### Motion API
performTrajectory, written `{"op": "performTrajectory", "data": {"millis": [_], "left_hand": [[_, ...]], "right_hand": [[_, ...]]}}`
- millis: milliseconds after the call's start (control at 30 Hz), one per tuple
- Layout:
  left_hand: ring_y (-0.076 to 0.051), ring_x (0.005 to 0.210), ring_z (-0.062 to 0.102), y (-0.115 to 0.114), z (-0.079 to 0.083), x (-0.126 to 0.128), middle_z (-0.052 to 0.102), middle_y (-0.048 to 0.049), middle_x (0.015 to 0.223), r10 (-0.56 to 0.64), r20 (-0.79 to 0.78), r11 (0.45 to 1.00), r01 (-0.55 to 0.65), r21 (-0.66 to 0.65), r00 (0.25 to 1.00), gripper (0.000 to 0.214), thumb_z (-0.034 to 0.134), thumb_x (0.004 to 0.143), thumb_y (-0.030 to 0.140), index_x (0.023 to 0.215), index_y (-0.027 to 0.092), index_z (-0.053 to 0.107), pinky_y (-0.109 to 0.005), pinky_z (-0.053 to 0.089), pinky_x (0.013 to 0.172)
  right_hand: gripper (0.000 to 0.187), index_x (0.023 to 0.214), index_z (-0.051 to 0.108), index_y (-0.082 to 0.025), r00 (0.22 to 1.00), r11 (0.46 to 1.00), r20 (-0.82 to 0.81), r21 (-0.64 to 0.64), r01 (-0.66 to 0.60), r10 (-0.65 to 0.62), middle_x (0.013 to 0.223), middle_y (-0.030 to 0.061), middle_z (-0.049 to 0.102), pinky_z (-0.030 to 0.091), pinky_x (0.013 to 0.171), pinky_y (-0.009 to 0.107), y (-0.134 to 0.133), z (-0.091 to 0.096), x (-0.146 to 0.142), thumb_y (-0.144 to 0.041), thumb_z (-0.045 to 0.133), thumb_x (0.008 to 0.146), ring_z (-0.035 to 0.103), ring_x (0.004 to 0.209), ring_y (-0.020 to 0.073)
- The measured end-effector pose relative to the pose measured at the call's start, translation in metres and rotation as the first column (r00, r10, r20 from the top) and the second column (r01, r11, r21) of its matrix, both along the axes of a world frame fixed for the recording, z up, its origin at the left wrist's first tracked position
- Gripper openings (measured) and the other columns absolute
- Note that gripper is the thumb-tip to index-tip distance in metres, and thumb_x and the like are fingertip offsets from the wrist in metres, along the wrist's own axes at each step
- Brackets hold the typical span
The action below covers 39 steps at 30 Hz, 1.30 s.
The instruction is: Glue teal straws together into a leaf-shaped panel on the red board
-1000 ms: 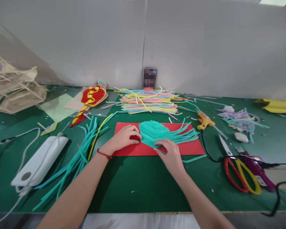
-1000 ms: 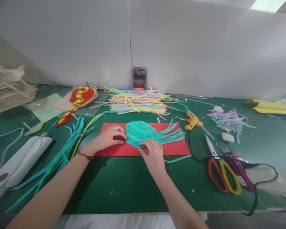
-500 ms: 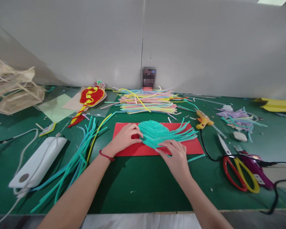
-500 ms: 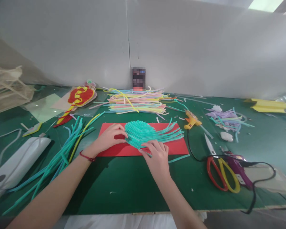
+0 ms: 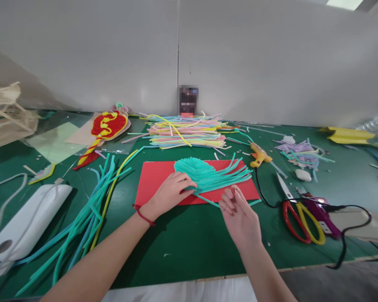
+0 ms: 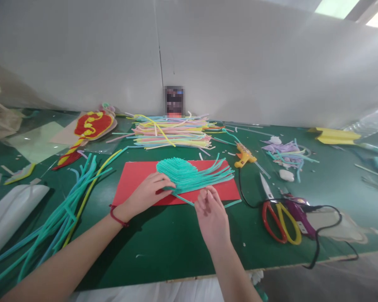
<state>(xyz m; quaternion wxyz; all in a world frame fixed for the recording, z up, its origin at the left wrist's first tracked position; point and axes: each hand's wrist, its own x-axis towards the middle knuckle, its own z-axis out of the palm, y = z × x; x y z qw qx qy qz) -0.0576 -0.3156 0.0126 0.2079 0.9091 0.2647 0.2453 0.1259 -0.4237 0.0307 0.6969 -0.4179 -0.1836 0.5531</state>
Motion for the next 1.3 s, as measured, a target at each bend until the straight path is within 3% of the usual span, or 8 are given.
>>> {"op": "performTrajectory", "data": {"millis": [267,400,467,533,600,700,800,1300], "left_hand": [[-0.016,0.088,0.055,0.0,-0.002,0.0,0.061,-0.0021,0.089,0.0,0.009,1.0,0.0,-0.022,1.0,0.011,0.056,0.09,0.026,0.093,0.021,0.065,-0.029,0.044,0.077],[-0.016,0.087,0.056,0.001,-0.003,0.0,0.061,-0.0023,0.088,-0.008,0.014,1.0,0.009,-0.012,1.0,0.012,0.055,0.091,0.026,0.093,0.021,0.065,-0.029,0.044,0.077],[-0.016,0.087,0.056,0.001,-0.004,0.0,0.062,-0.0027,0.089,-0.013,0.015,1.0,0.013,0.003,1.0,0.013,0.055,0.091,0.027,0.093,0.02,0.066,-0.029,0.044,0.077],[-0.016,0.087,0.056,0.001,-0.005,-0.001,0.062,-0.003,0.09,-0.012,0.007,1.0,0.012,0.018,1.0,0.015,0.054,0.091,0.029,0.091,0.02,0.067,-0.03,0.044,0.078],[-0.016,0.087,0.056,0.001,-0.006,-0.001,0.061,-0.0033,0.09,-0.008,-0.008,1.0,0.008,0.027,1.0,0.018,0.053,0.092,0.03,0.089,0.02,0.068,-0.03,0.045,0.079],[-0.016,0.088,0.056,0.002,-0.006,-0.001,0.062,-0.0037,0.091,-0.013,-0.016,1.0,0.013,0.015,1.0,0.019,0.053,0.092,0.03,0.089,0.019,0.069,-0.03,0.046,0.08],[-0.016,0.088,0.057,0.002,-0.006,-0.001,0.062,-0.0037,0.09,-0.012,-0.004,1.0,0.012,-0.006,1.0,0.018,0.055,0.091,0.029,0.089,0.019,0.069,-0.03,0.047,0.08],[-0.016,0.087,0.056,0.003,-0.006,0.0,0.061,-0.0031,0.089,-0.019,-0.026,1.0,0.02,0.02,0.999,0.011,0.06,0.087,0.025,0.087,0.019,0.07,-0.03,0.045,0.079]], "right_hand": [[0.037,0.088,0.059,-0.029,0.999,1.0,-0.034,-0.012,0.022,-0.022,0.083,-0.0049,0.049,0.039,0.054,0.02,0.003,-0.006,-0.003,-0.015,0.078,0.059,0.039,0.054,0.0035],[0.034,0.09,0.061,-0.03,0.972,0.997,0.23,0.047,-0.061,0.049,0.101,0.0008,0.057,0.047,0.07,0.028,0.005,-0.012,0.003,-0.024,0.078,0.062,0.057,0.091,0.0162],[0.021,0.089,0.065,-0.028,0.82,0.991,0.565,0.023,-0.131,0.095,0.099,0.0029,0.058,0.047,0.072,0.031,0.006,-0.015,0.003,-0.031,0.073,0.071,0.057,0.095,0.0194],[0.011,0.087,0.068,-0.026,0.531,0.992,0.844,-0.013,-0.127,0.079,0.091,0.0037,0.059,0.047,0.073,0.033,0.006,-0.02,0.001,-0.034,0.066,0.079,0.057,0.088,0.019],[0.014,0.087,0.069,-0.026,0.282,0.996,0.959,0.015,-0.088,0.011,0.087,0.0042,0.059,0.048,0.075,0.035,0.007,-0.025,-0.003,-0.036,0.06,0.085,0.057,0.084,0.0192],[0.016,0.089,0.069,-0.025,0.09,0.995,0.994,0.069,-0.071,-0.062,0.087,0.0057,0.059,0.047,0.078,0.038,0.008,-0.034,-0.009,-0.036,0.057,0.088,0.056,0.084,0.0208],[0.016,0.089,0.069,-0.024,0.004,0.996,0.999,0.051,-0.077,-0.051,0.087,0.0062,0.06,0.046,0.076,0.039,0.011,-0.039,-0.011,-0.035,0.057,0.088,0.055,0.083,0.0214],[0.022,0.087,0.069,-0.022,-0.182,0.994,0.979,0.078,-0.081,-0.092,0.084,0.0051,0.063,0.037,0.07,0.035,0.013,-0.045,-0.014,-0.033,0.051,0.093,0.054,0.078,0.0193]]}}
